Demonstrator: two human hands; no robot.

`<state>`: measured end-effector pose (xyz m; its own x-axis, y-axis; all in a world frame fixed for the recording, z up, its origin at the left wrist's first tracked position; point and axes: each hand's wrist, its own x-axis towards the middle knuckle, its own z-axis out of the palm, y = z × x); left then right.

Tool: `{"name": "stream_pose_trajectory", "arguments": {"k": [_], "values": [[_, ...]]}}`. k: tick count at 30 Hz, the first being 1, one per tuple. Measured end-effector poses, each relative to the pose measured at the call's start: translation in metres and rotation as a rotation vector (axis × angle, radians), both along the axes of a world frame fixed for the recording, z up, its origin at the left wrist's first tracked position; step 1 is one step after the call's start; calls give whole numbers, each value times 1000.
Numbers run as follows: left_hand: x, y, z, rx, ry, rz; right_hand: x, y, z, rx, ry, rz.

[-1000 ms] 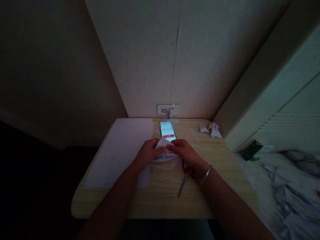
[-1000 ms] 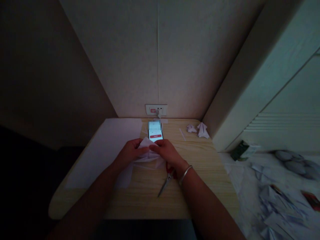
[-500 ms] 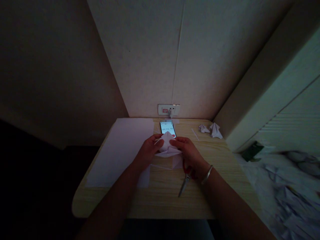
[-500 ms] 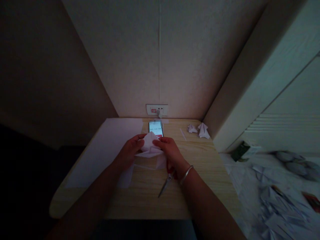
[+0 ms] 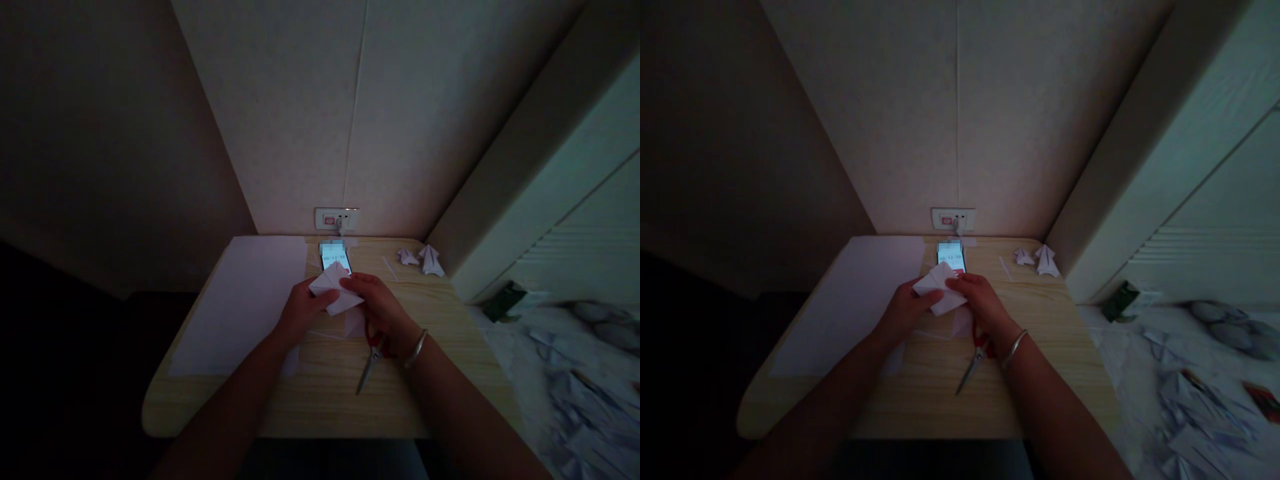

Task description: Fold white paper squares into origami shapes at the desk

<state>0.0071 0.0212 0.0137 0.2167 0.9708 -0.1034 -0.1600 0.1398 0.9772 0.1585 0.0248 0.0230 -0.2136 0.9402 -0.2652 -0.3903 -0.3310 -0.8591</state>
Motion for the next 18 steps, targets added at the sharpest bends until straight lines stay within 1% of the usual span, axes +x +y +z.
{"name": "stream_pose_trajectory", "arguments": {"k": [1, 3, 6, 8, 9, 12, 16, 18], "values": [[0, 0, -1, -14, -5, 22, -1, 0, -1, 8, -11, -7], [1, 1, -4, -45, -49, 72, -1, 1, -2, 57, -61, -66], [2, 3, -5, -77, -148, 149, -2, 3, -1, 159, -192, -228], [2, 3, -4, -89, -199, 207, -3, 3, -1, 212, -274, -296], [2, 3, -3, -89, -224, 224, -3, 3, -1, 233, -306, -298], [2, 4, 0, -83, -286, 253, -7, 2, -3, 274, -361, -245], [3, 4, 1, -89, -336, 290, -12, 1, -6, 243, -333, -258], [4, 3, 1, -76, -356, 273, -13, 1, -7, 231, -319, -224]]}}
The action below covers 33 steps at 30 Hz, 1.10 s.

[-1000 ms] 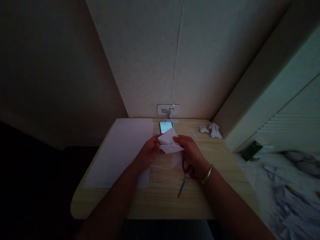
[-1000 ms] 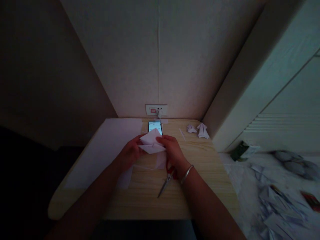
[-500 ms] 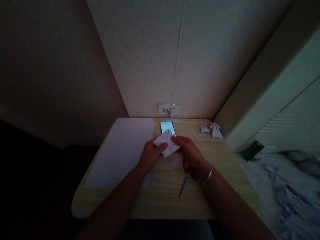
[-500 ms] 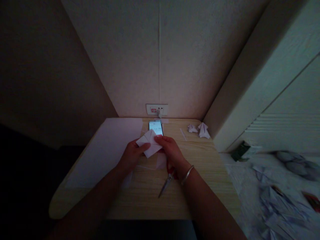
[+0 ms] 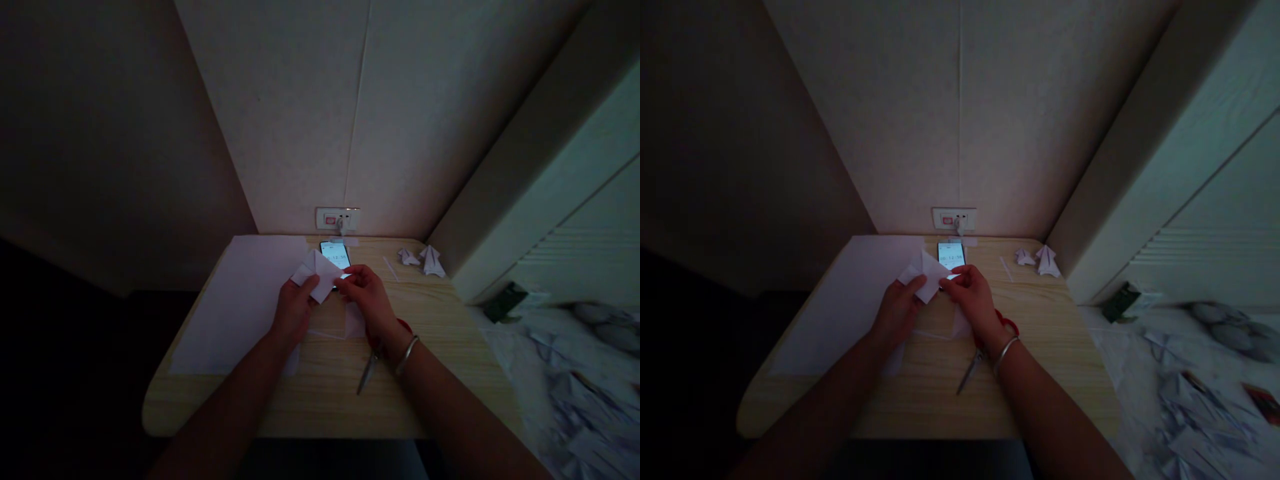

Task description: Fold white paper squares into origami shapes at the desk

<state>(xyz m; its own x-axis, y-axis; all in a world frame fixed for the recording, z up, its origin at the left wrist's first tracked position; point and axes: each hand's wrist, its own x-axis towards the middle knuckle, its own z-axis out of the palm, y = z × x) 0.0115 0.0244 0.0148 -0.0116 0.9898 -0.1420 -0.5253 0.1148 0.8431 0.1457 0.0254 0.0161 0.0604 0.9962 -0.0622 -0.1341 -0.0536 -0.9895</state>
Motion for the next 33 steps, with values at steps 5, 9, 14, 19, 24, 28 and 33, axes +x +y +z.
{"name": "stream_pose_trajectory", "arguments": {"k": [5, 9, 14, 19, 24, 28, 33], "values": [[1, -2, 1, 10, 4, -49, 0, 1, -4, 48, 7, 32], [2, -3, 1, 28, 14, -47, -3, 1, -4, 65, 65, -62], [0, -1, 0, 8, 29, -20, -5, 1, -4, 87, 40, -76], [1, 0, 1, 7, -15, 31, -5, 1, -6, 103, 62, -53], [3, -1, 2, 25, -51, 16, -6, -1, -5, 114, 161, -20], [2, -1, 0, 28, -41, 0, -6, -2, -2, 119, 157, 38], [0, -1, -2, 1, -33, -32, -6, -2, -6, 184, 4, 54]]}}
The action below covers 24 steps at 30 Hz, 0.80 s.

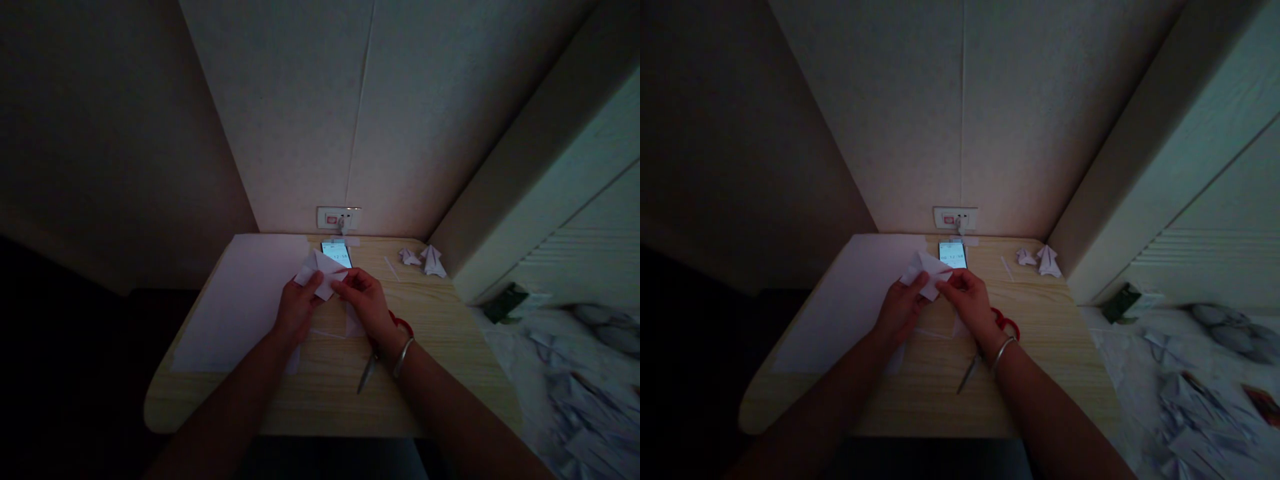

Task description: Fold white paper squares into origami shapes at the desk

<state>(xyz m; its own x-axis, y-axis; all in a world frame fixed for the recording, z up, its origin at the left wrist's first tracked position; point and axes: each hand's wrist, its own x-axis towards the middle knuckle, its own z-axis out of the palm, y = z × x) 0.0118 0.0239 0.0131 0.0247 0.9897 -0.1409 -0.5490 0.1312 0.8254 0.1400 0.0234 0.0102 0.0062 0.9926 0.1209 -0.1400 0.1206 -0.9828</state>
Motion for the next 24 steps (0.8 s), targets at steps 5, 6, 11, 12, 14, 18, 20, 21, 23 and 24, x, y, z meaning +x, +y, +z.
{"name": "stream_pose_trajectory", "arguments": {"k": [5, 6, 11, 12, 14, 18, 20, 21, 23, 24], "values": [[0, 0, 2, -11, -7, 6, 3, -3, -5, 265, -267, -52], [0, 0, 2, -15, -1, 12, 4, -4, -5, 333, -329, -48], [-1, 1, 4, -17, 0, 19, 12, -6, -3, 530, -583, 41], [-2, 1, 5, -17, -5, 20, 13, -6, -2, 545, -613, 57], [-2, 1, 6, -19, -12, 24, 15, -6, -2, 559, -658, 77], [-3, 1, 5, -26, -16, 33, 18, -5, -1, 578, -708, 97], [-3, 1, 3, -20, -10, 33, 20, -5, -1, 605, -745, 120], [-3, 2, 3, -15, -5, 31, 20, -4, -1, 620, -766, 130], [-4, 2, 2, -8, 7, 23, 22, -4, -1, 644, -806, 141], [-4, 1, 2, -6, 11, 17, 22, -4, -2, 649, -819, 144]]}}
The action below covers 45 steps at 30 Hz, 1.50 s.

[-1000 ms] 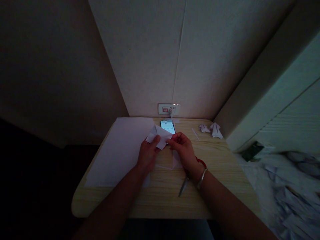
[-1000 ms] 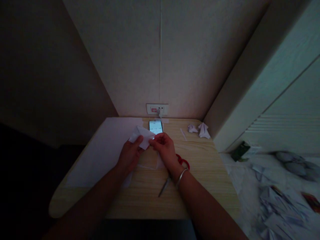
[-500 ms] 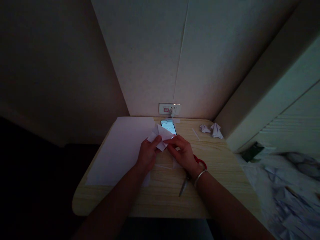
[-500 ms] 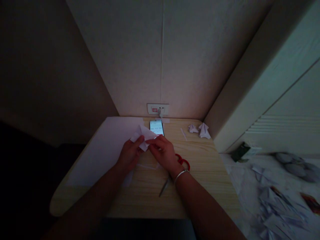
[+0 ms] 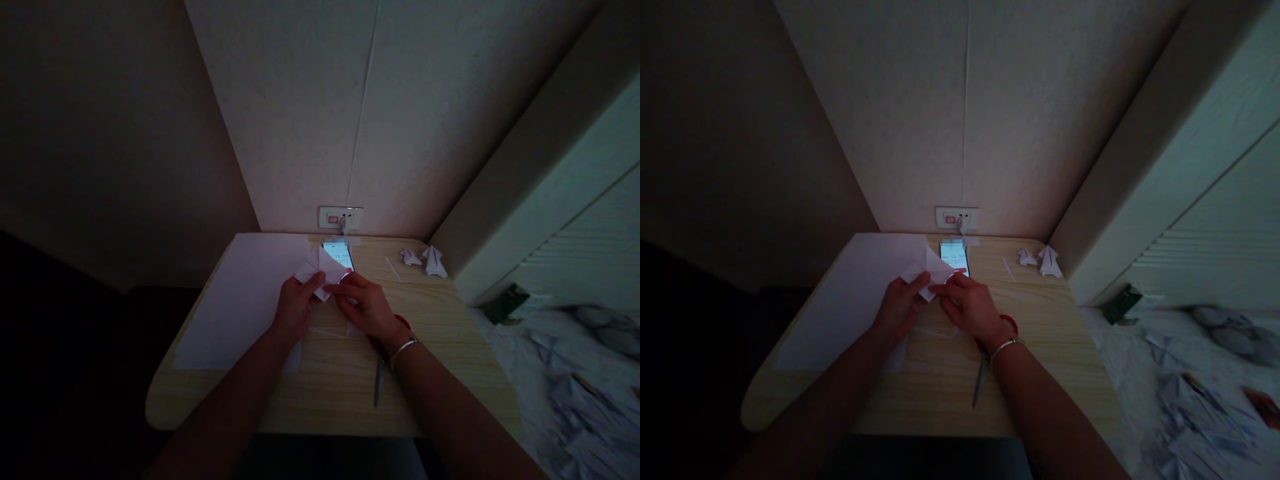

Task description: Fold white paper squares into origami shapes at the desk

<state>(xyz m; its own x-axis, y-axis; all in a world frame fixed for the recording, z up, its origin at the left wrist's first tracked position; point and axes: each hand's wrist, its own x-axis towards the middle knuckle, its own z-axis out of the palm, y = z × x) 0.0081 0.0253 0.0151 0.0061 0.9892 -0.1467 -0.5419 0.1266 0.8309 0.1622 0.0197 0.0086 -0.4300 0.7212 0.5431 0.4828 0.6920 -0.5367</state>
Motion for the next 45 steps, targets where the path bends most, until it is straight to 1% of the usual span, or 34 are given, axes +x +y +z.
{"name": "stream_pose_trajectory", "arguments": {"k": [3, 9, 17, 22, 25, 26, 28, 31, 33, 35, 38, 41, 45], "values": [[0, -1, 2, -2, 14, -19, 1, 0, -1, 8, -14, -8], [1, -2, 2, 8, 36, -8, 1, 0, 1, -25, -51, -2], [0, 0, -2, 35, 26, -1, 1, -1, 5, -64, -30, 23], [1, 0, -1, 12, 4, 17, 1, 0, 4, -70, -14, 48], [2, 0, 0, -7, 9, 37, 0, -1, 4, -100, 25, 69], [2, 0, 0, -6, 14, 47, -1, -1, 4, -122, 70, 70], [2, 1, 0, 1, 29, 77, -4, -1, 4, -218, 240, 27], [2, 0, 0, 29, 87, 123, -10, 1, 4, -488, 541, -97], [2, 0, 0, 55, 140, 130, -13, 2, 4, -676, 633, -135], [3, -1, -1, 80, 199, 119, -15, 2, 5, -802, 644, -126], [4, -3, -2, 95, 250, 93, -16, 1, 7, -882, 646, -95], [4, -4, -2, 97, 218, 59, -16, 1, 6, -902, 660, -86], [5, -4, -2, 58, 153, 34, -15, 2, 3, -898, 673, -79]]}}
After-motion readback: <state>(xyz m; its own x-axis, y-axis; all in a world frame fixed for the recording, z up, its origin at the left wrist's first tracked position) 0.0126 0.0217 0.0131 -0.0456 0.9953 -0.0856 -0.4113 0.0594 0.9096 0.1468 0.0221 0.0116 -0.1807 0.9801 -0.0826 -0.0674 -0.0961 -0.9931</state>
